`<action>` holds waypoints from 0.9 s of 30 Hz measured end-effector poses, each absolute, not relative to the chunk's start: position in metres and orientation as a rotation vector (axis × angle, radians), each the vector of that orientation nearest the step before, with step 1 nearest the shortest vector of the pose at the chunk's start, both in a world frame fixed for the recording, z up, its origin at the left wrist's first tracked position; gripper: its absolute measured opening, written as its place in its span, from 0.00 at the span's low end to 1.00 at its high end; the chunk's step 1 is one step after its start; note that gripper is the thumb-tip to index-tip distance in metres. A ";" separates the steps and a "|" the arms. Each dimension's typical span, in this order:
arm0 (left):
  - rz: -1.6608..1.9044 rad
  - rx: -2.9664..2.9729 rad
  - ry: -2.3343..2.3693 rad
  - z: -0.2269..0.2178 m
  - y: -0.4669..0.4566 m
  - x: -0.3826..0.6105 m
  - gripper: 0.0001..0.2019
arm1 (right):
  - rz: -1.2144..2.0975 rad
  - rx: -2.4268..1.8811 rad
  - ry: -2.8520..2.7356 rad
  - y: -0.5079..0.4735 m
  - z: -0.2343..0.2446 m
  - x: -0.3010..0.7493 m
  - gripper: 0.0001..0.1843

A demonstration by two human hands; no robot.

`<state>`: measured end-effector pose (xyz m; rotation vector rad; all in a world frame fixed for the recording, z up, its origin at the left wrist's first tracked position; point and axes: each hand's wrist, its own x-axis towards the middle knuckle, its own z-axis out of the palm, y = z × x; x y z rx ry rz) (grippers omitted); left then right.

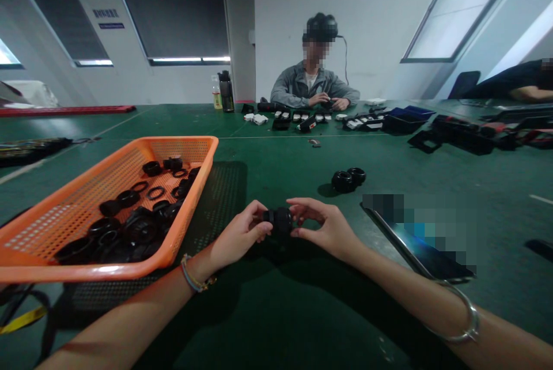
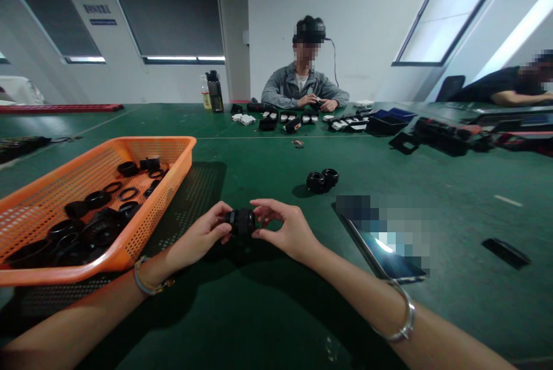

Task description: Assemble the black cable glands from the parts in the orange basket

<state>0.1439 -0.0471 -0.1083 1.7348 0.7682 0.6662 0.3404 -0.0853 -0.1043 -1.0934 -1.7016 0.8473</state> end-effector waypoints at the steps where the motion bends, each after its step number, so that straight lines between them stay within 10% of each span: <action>1: 0.666 1.737 0.765 -0.108 -0.047 0.144 0.09 | 0.843 -1.093 -1.702 -0.085 -0.104 0.340 0.23; 27: 0.675 1.738 0.771 -0.108 -0.048 0.143 0.08 | 0.977 -1.222 -1.698 -0.085 -0.101 0.341 0.20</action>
